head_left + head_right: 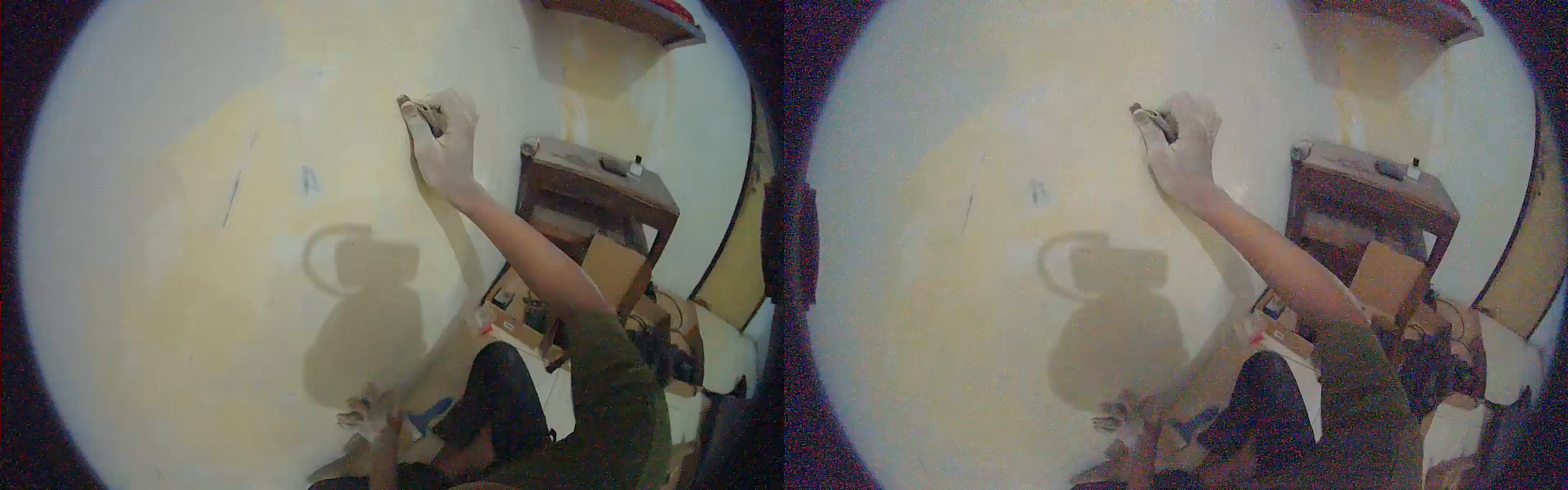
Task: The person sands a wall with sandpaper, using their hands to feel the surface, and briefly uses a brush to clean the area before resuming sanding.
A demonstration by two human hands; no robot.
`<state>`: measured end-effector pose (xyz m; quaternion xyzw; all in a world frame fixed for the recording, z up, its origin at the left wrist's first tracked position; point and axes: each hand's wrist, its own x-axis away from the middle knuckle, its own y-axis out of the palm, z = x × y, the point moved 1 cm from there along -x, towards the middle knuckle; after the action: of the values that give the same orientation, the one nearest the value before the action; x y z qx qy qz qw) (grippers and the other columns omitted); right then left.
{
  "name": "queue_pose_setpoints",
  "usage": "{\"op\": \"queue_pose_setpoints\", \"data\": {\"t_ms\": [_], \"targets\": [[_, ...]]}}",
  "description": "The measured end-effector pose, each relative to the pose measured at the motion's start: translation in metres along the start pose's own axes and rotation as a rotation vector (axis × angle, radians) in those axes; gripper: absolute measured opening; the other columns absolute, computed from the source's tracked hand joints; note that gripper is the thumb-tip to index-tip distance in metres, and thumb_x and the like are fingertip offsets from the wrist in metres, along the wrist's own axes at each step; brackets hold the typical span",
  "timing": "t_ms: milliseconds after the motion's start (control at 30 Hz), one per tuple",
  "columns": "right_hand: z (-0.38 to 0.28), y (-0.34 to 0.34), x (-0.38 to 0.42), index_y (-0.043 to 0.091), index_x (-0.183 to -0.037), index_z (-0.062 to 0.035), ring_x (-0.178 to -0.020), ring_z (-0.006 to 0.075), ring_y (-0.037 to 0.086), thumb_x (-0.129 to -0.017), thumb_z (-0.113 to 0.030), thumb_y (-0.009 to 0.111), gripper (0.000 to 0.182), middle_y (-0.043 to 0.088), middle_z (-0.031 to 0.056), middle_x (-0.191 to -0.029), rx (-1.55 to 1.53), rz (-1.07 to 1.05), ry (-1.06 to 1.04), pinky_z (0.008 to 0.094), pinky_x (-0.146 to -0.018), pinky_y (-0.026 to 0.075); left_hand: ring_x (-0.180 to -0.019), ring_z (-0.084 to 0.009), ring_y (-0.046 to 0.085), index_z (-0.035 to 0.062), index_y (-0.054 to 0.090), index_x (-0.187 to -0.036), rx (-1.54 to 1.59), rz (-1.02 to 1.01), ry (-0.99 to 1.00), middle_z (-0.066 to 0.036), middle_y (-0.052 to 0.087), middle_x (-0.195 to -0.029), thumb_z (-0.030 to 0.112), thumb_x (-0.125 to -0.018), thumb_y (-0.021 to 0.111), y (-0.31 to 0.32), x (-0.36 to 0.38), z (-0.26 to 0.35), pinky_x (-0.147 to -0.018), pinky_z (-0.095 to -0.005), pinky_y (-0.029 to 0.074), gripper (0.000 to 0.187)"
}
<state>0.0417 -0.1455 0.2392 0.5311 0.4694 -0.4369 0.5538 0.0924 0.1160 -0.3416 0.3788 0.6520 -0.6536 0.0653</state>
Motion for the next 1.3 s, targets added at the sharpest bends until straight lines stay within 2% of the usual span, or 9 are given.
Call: {"op": "queue_pose_setpoints", "data": {"t_ms": [133, 333, 433, 600, 667, 833, 1000, 1100, 1300], "targets": [[-0.016, 0.030, -0.069, 0.053, -0.074, -0.0043, -0.067, 0.0233, 0.046, -0.093, -0.025, 0.077, 0.037, 0.050, 0.0066, -0.066, -0.078, 0.041, -0.127, 0.0395, -0.069, 0.037, -0.132, -0.0843, 0.010, 0.0266, 0.036, -0.160, 0.536, -0.393, -0.167, -0.042, 0.029, -0.151, 0.080, -0.081, 0.060, -0.018, -0.007, -0.006, -0.103, -0.0904, 0.013, 0.099], [0.008, 0.007, -0.030, 0.054, -0.075, -0.0017, -0.062, 0.0213, 0.045, -0.093, -0.026, 0.078, 0.039, 0.048, 0.0059, -0.065, 0.055, 0.004, -0.261, 0.0386, -0.061, 0.037, -0.132, -0.0844, 0.008, 0.0273, 0.036, -0.160, -0.052, -0.137, 0.076, -0.041, 0.028, -0.151, 0.081, -0.084, 0.057, -0.034, -0.004, -0.014, -0.101, -0.0921, 0.011, 0.096], [0.022, -0.007, 0.013, 0.055, -0.075, 0.0001, -0.065, 0.0183, 0.048, -0.094, -0.026, 0.077, 0.039, 0.053, 0.0062, -0.069, 0.110, -0.026, -0.131, 0.0383, -0.062, 0.039, -0.134, -0.0829, 0.007, 0.0280, 0.037, -0.160, 0.426, -0.408, -0.087, -0.042, 0.021, -0.155, 0.079, -0.083, 0.061, -0.059, -0.018, 0.004, -0.099, -0.0933, 0.011, 0.096], [0.019, 0.022, -0.059, 0.056, -0.079, 0.0005, -0.072, 0.0174, 0.050, -0.095, -0.033, 0.075, 0.042, 0.055, 0.0075, -0.073, -0.039, 0.030, 0.069, 0.0370, -0.072, 0.041, -0.137, -0.0797, 0.011, 0.0295, 0.031, -0.162, 0.200, -0.010, -0.005, -0.043, 0.012, -0.161, 0.076, -0.082, 0.065, 0.013, 0.021, 0.014, -0.099, -0.0921, 0.017, 0.099], [0.010, 0.015, -0.061, 0.060, -0.084, -0.0004, -0.073, 0.0196, 0.049, -0.095, -0.035, 0.075, 0.040, 0.055, 0.0086, -0.074, 0.026, 0.021, -0.027, 0.0370, -0.074, 0.041, -0.138, -0.0776, 0.013, 0.0286, 0.031, -0.162, 0.478, -0.389, 0.008, -0.043, 0.014, -0.160, 0.075, -0.082, 0.065, -0.004, 0.014, -0.001, -0.099, -0.0921, 0.017, 0.098], [-0.020, -0.017, 0.032, 0.060, -0.085, -0.0083, -0.088, 0.0255, 0.046, -0.098, -0.037, 0.070, 0.033, 0.054, 0.0063, -0.084, 0.085, -0.221, 0.014, 0.0447, -0.088, 0.035, -0.140, -0.0738, 0.015, 0.0276, 0.037, -0.159, 0.479, -0.468, -0.024, -0.041, 0.020, -0.159, 0.074, -0.083, 0.064, -0.040, -0.003, -0.006, -0.101, -0.0913, 0.014, 0.093], [0.003, 0.014, -0.070, 0.062, -0.088, -0.0051, -0.089, 0.0287, 0.050, -0.096, -0.048, 0.067, 0.044, 0.059, 0.0106, -0.088, -0.129, -0.113, 0.256, 0.0449, -0.092, 0.036, -0.141, -0.0727, 0.014, 0.0271, 0.043, -0.157, 0.192, -0.273, -0.002, -0.038, 0.026, -0.158, 0.074, -0.084, 0.062, -0.039, -0.004, 0.005, -0.104, -0.0895, 0.010, 0.088], [0.013, 0.026, -0.055, 0.060, -0.077, 0.0026, -0.067, 0.0186, 0.050, -0.095, -0.037, 0.073, 0.045, 0.059, 0.0079, -0.069, 0.000, 0.145, 0.074, 0.0379, -0.065, 0.041, -0.142, -0.0727, 0.013, 0.0259, 0.046, -0.155, 0.273, -0.525, -0.082, -0.037, 0.026, -0.159, 0.074, -0.086, 0.060, -0.044, -0.014, 0.009, -0.106, -0.0884, 0.008, 0.085], [0.006, -0.058, 0.173, 0.068, -0.095, -0.0072, -0.088, 0.0319, 0.052, -0.097, -0.028, 0.069, 0.021, 0.057, 0.0119, -0.085, 0.219, -0.422, 0.208, 0.0491, -0.092, 0.036, -0.143, -0.0739, 0.009, 0.0167, 0.043, -0.155, 0.615, -0.470, -0.092, -0.039, 0.020, -0.162, 0.067, -0.089, 0.061, -0.050, -0.023, -0.006, -0.106, -0.0878, 0.012, 0.085]]}}
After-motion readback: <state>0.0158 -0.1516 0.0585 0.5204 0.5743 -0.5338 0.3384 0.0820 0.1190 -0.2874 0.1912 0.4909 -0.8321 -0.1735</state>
